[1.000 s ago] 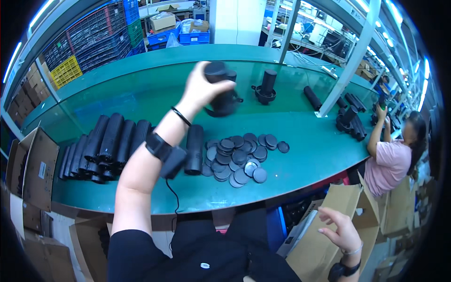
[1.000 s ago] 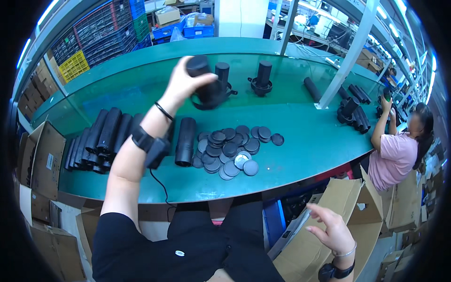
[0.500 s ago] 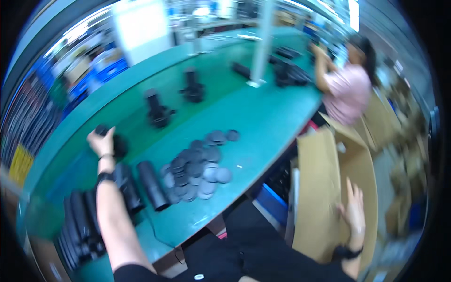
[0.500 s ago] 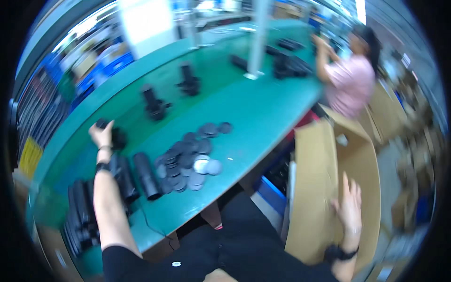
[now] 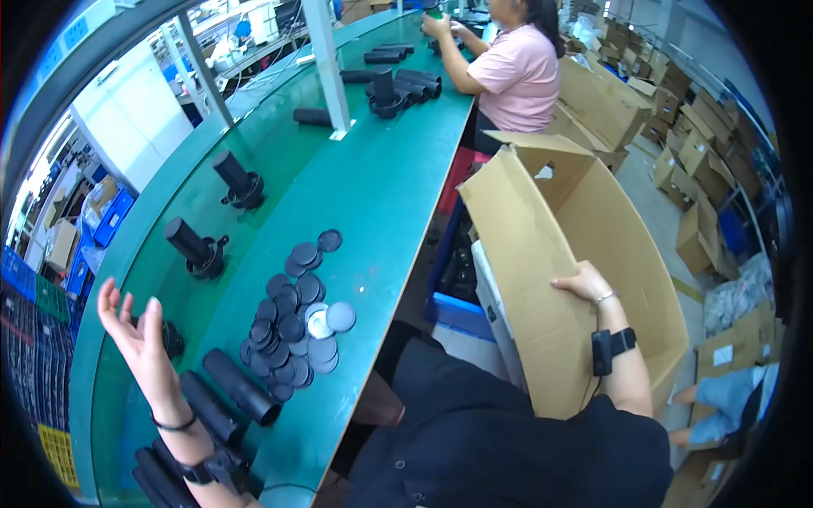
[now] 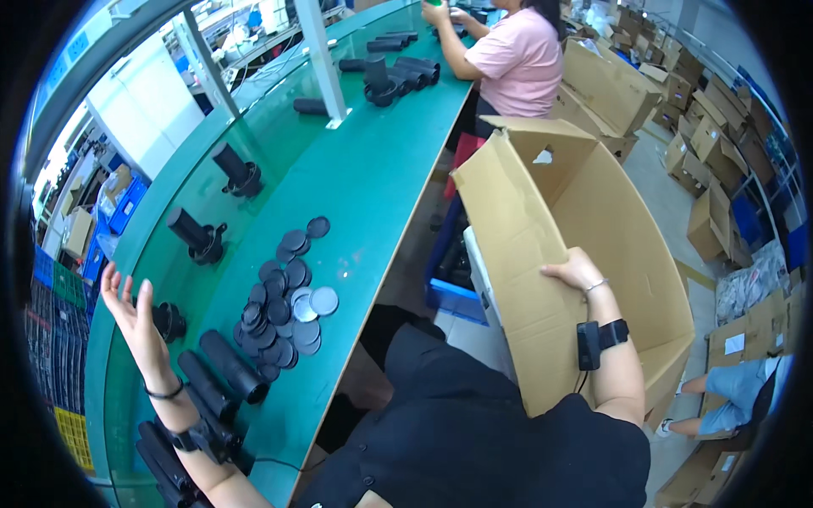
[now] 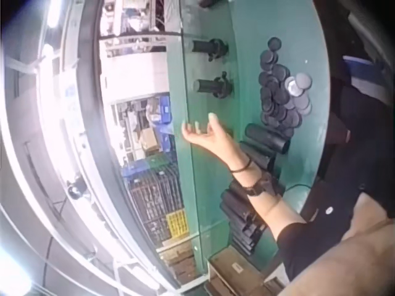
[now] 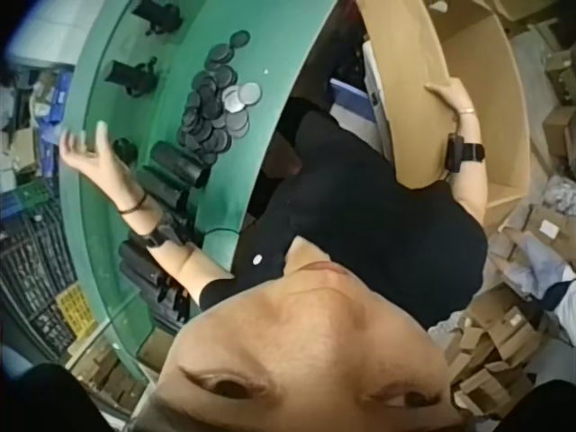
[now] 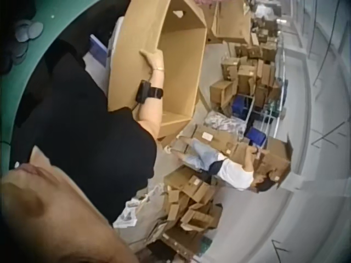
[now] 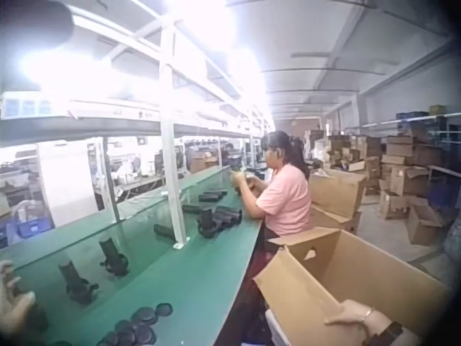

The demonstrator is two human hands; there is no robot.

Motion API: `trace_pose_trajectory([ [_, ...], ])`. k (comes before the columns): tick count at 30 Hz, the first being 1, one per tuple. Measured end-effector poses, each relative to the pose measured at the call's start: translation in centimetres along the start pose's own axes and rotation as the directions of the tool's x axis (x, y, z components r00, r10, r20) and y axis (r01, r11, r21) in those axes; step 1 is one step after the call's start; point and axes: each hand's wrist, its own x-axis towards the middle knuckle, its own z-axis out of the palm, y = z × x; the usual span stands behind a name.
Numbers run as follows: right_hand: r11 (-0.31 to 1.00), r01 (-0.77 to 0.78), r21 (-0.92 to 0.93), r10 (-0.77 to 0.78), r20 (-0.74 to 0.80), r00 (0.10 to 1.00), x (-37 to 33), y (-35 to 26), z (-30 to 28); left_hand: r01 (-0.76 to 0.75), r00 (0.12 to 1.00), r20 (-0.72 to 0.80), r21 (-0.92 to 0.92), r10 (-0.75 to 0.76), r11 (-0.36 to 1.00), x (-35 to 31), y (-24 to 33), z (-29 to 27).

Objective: Assembling optical components and packing finished binoculars into a cardboard box.

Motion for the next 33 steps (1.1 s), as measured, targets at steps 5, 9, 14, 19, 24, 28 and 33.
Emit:
trace_pose_trajectory([
  [5, 0.985, 0.12, -0.122, -0.108, 0.102, 0.989, 2.2, 0.3, 1.3, 0.007, 0.948, 0.319, -0.025, 0.001, 1.0, -1.4, 1.3, 0.4],
  [9, 1.0, 0.001, -0.026, 0.002, 0.139, 0.99, 1.1, -0.7, 0.1, -0.004, 0.903, 0.427, -0.102, 0.048, 0.995, -0.8, 2.3, 3.0],
  [14, 0.984, 0.006, -0.178, 0.014, 0.113, 0.993, 1.9, -1.4, 0.7, 0.134, 0.859, 0.497, 0.013, -0.122, 0.991, 1.3, 3.5, 6.0],
  [19, 0.997, -0.071, 0.042, 0.057, 0.264, 0.963, 3.6, -0.4, -0.2, 0.123, 0.867, 0.473, 0.099, -0.155, 0.987, 2.5, 4.6, 6.0],
  [24, 0.955, -0.249, -0.163, 0.281, 0.221, 0.934, 5.4, -1.0, -1.5, 0.583, 0.759, 0.342, 0.023, -0.554, 0.812, 2.9, 4.9, 8.5],
  [28, 0.939, -0.317, -0.132, 0.319, -0.005, 0.948, 6.5, -1.8, -3.5, 0.612, 0.705, 0.408, 0.064, -0.58, 0.789, 3.5, 2.0, 11.5],
  [33, 0.893, -0.42, -0.164, 0.397, -0.158, 0.904, 6.3, -0.7, -10.0, 0.686, 0.572, 0.597, 0.026, -0.562, 0.727, 5.9, 3.9, 22.2],
])
